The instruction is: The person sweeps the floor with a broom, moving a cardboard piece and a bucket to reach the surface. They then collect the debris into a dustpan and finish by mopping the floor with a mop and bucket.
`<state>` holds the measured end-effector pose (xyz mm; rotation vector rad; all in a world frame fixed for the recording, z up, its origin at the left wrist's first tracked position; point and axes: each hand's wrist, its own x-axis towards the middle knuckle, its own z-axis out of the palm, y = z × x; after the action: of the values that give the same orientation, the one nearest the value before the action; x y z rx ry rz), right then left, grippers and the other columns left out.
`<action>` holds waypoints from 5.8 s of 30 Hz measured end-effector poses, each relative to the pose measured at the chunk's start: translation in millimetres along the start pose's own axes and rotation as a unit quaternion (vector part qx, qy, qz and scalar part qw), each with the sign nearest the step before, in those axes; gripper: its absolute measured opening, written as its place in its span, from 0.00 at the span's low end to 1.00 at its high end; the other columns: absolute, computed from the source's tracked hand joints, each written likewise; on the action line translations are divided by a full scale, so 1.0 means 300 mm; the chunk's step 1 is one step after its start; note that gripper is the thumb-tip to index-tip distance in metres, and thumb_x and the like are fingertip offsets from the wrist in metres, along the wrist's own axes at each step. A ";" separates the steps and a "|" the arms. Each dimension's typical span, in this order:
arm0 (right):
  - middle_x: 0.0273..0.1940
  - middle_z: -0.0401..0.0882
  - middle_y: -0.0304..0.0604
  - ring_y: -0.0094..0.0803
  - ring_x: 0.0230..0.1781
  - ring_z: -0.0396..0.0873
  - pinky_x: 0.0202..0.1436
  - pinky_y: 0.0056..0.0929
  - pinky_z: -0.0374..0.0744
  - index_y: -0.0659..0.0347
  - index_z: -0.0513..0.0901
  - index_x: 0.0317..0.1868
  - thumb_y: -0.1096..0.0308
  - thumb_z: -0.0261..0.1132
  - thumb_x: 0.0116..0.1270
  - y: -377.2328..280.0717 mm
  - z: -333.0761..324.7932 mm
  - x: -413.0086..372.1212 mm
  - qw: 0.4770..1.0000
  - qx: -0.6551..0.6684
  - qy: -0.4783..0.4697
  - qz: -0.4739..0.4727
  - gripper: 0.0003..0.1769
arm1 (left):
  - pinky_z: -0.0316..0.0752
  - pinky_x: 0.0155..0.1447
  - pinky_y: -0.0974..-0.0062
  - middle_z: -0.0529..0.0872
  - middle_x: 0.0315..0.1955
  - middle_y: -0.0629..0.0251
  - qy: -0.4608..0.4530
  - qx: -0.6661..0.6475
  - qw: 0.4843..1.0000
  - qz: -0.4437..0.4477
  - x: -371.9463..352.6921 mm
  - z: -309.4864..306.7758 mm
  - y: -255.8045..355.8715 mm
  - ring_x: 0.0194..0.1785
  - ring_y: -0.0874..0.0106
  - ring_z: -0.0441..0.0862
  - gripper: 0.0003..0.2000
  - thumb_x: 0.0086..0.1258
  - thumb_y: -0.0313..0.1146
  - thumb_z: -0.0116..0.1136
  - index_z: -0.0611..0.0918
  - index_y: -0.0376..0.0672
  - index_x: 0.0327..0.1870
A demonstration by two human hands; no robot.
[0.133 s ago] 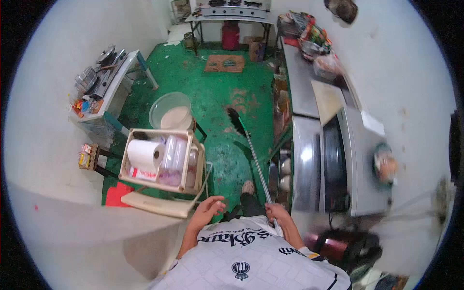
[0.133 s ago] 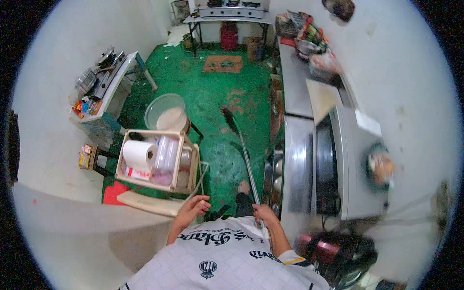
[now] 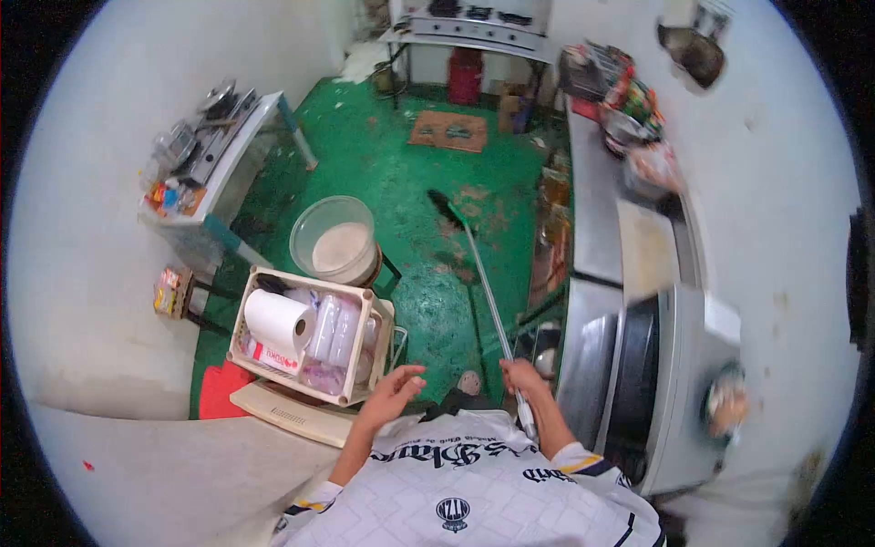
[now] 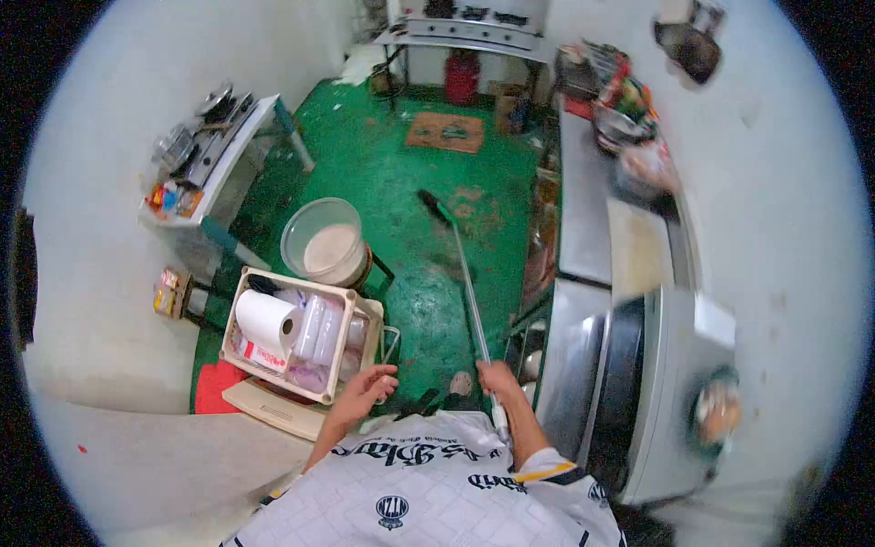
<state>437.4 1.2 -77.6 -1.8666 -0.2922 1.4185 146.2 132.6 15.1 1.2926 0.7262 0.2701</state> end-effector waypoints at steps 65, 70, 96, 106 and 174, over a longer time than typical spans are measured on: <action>0.42 0.79 0.55 0.51 0.40 0.79 0.41 0.48 0.76 0.65 0.80 0.42 0.49 0.44 0.70 -3.518 1.699 4.021 0.732 -0.679 -0.033 0.032 0.28 | 0.75 0.42 0.75 0.81 0.36 0.64 0.335 -0.125 0.897 -0.261 3.203 -4.125 1.162 0.38 0.75 0.78 0.17 0.70 0.42 0.49 0.74 0.40 0.52; 0.39 0.78 0.63 0.58 0.41 0.77 0.45 0.51 0.73 0.67 0.79 0.42 0.48 0.44 0.69 -3.854 1.556 3.755 0.752 -0.657 0.019 0.056 0.29 | 0.75 0.42 0.74 0.81 0.37 0.63 0.316 -0.157 0.887 -0.299 3.226 -4.139 1.172 0.39 0.73 0.79 0.17 0.71 0.43 0.48 0.74 0.39 0.52; 0.31 0.78 0.62 0.59 0.29 0.76 0.34 0.53 0.75 0.63 0.69 0.58 0.56 0.45 0.70 -3.789 1.669 4.136 0.833 -0.553 -0.006 -0.008 0.23 | 0.73 0.39 0.78 0.81 0.35 0.64 0.393 -0.206 0.796 -0.412 3.422 -3.996 1.263 0.38 0.75 0.78 0.16 0.71 0.41 0.51 0.73 0.40 0.51; 0.34 0.79 0.61 0.60 0.35 0.77 0.40 0.54 0.74 0.64 0.70 0.49 0.59 0.44 0.70 -3.898 1.887 4.533 0.858 -0.508 0.011 -0.082 0.18 | 0.74 0.42 0.77 0.81 0.36 0.64 0.295 -0.044 0.895 -0.331 3.549 -4.116 1.343 0.38 0.75 0.78 0.17 0.70 0.40 0.50 0.74 0.38 0.52; 0.18 0.74 0.57 0.58 0.17 0.73 0.22 0.52 0.70 0.65 0.72 0.45 0.57 0.49 0.71 -2.494 0.352 3.961 0.908 -0.146 0.356 0.163 0.17 | 0.68 0.51 0.62 0.74 0.49 0.64 -0.066 0.169 0.904 -0.388 5.664 -2.702 -0.189 0.51 0.66 0.72 0.21 0.67 0.45 0.52 0.72 0.48 0.58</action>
<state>957.1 1259.3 -438.6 -2.6332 0.1950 0.8134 906.7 1706.4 -686.6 1.2231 1.1410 -0.6110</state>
